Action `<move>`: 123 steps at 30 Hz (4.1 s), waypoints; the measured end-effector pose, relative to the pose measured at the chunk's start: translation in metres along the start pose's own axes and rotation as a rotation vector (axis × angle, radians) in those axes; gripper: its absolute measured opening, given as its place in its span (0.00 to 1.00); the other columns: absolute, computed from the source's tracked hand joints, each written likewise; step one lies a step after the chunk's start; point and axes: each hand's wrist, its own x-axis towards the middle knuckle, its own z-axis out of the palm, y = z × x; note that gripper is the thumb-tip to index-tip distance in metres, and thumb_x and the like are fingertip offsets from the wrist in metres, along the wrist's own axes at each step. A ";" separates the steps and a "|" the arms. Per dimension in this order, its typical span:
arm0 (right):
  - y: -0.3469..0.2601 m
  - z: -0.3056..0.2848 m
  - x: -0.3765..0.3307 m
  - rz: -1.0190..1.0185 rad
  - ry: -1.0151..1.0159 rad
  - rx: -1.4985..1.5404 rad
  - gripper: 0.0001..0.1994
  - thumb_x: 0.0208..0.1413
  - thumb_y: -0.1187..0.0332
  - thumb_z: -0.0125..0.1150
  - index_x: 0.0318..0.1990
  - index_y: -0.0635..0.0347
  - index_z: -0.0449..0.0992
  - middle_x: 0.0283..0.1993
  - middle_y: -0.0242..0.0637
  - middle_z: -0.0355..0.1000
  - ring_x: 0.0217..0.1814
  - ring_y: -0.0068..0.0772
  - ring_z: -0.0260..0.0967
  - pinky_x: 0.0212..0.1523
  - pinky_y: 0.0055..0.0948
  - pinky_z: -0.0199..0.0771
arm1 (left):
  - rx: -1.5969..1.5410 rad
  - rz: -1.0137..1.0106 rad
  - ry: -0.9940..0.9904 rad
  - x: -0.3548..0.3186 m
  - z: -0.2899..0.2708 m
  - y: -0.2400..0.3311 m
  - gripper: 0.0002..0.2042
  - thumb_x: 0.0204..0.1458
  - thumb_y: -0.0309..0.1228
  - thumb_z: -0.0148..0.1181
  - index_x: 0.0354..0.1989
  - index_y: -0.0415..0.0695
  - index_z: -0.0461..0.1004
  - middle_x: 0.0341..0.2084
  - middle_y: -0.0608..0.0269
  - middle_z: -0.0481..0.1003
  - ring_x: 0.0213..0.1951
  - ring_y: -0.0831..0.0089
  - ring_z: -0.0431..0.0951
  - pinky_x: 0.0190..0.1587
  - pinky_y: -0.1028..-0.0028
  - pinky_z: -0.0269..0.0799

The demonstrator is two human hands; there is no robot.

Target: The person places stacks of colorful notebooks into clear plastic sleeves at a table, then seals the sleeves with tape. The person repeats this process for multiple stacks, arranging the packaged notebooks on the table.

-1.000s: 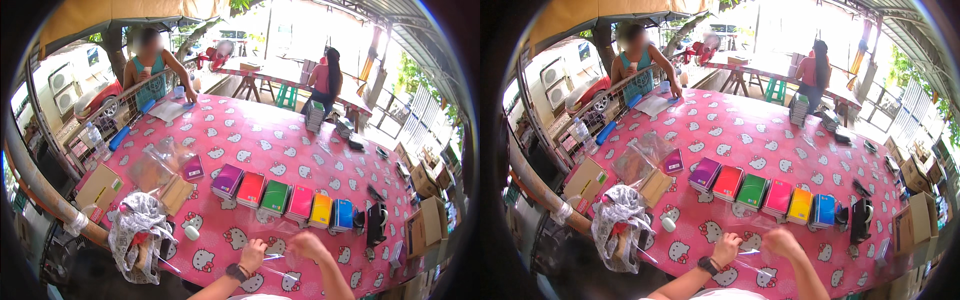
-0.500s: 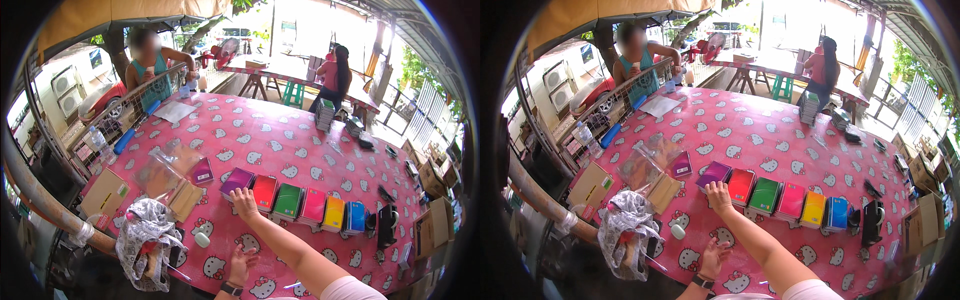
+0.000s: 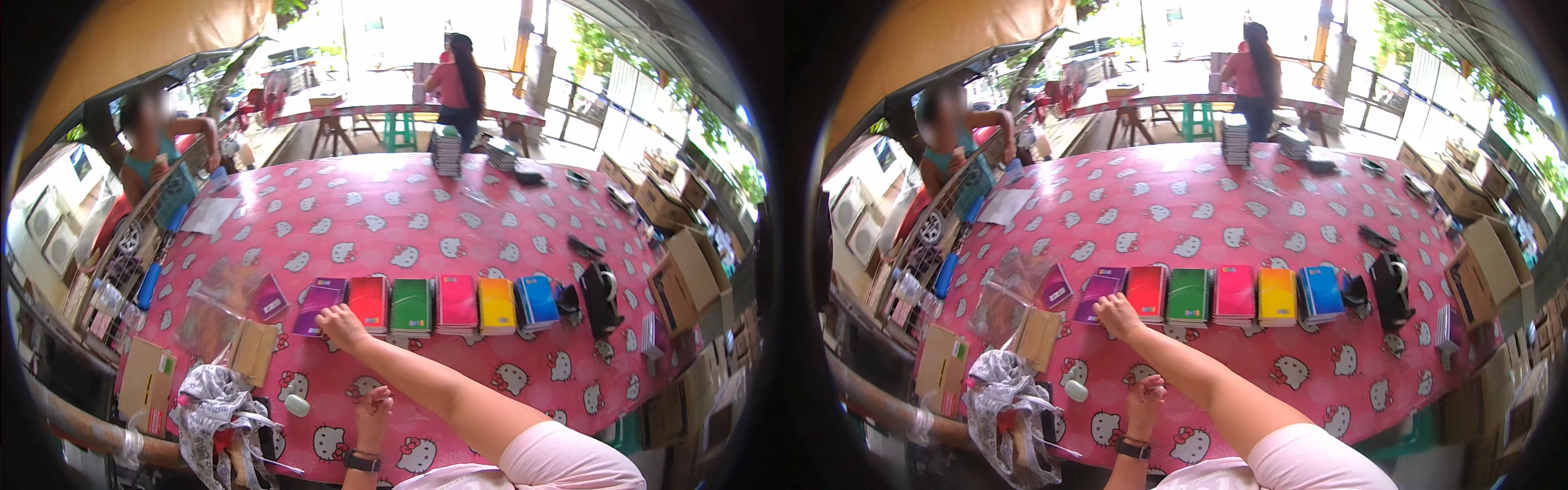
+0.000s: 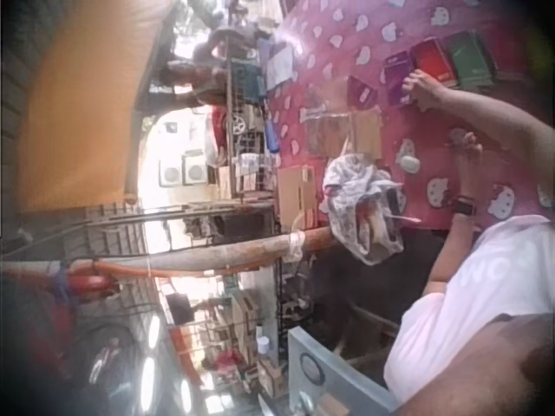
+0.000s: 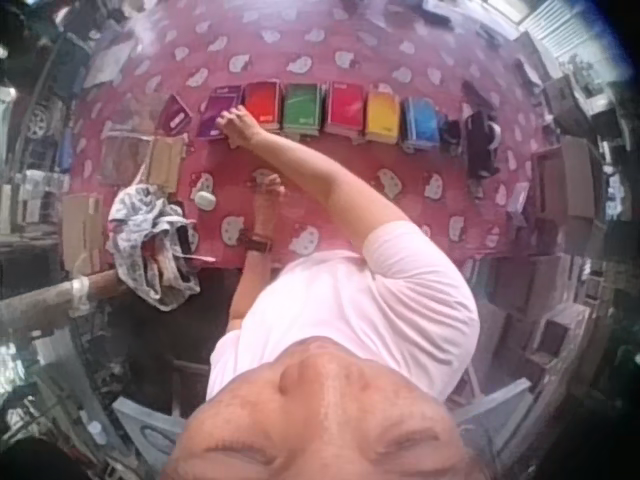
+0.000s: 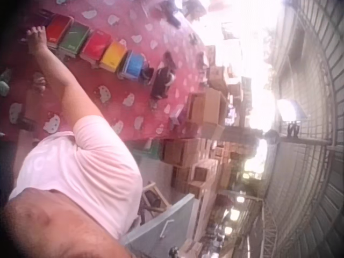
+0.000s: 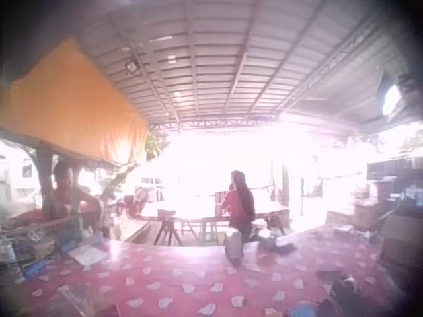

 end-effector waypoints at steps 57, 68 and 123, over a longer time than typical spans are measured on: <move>-0.042 -0.122 -0.284 0.209 -0.666 0.266 0.38 0.43 0.48 0.63 0.64 0.30 0.54 0.72 0.37 0.33 0.72 0.60 0.24 0.56 0.80 0.30 | 1.084 0.974 -0.234 0.044 0.031 0.064 0.07 0.47 0.30 0.57 0.34 0.46 0.73 0.31 0.63 0.76 0.35 0.65 0.75 0.44 0.68 0.63; -0.025 -0.137 -0.280 0.208 -0.422 0.336 0.28 0.49 0.52 0.58 0.59 0.41 0.64 0.66 0.41 0.50 0.68 0.51 0.42 0.60 0.67 0.40 | -0.190 0.535 0.265 0.016 0.033 0.164 0.13 0.58 0.31 0.51 0.48 0.39 0.65 0.36 0.65 0.71 0.36 0.79 0.70 0.38 0.76 0.68; 0.044 -0.038 -0.058 0.321 -0.063 -0.193 0.12 0.46 0.64 0.57 0.39 0.56 0.72 0.42 0.39 0.71 0.47 0.39 0.67 0.48 0.41 0.61 | 0.079 -0.111 -0.133 0.007 0.027 -0.006 0.18 0.48 0.29 0.62 0.45 0.34 0.67 0.36 0.58 0.75 0.37 0.76 0.75 0.42 0.77 0.70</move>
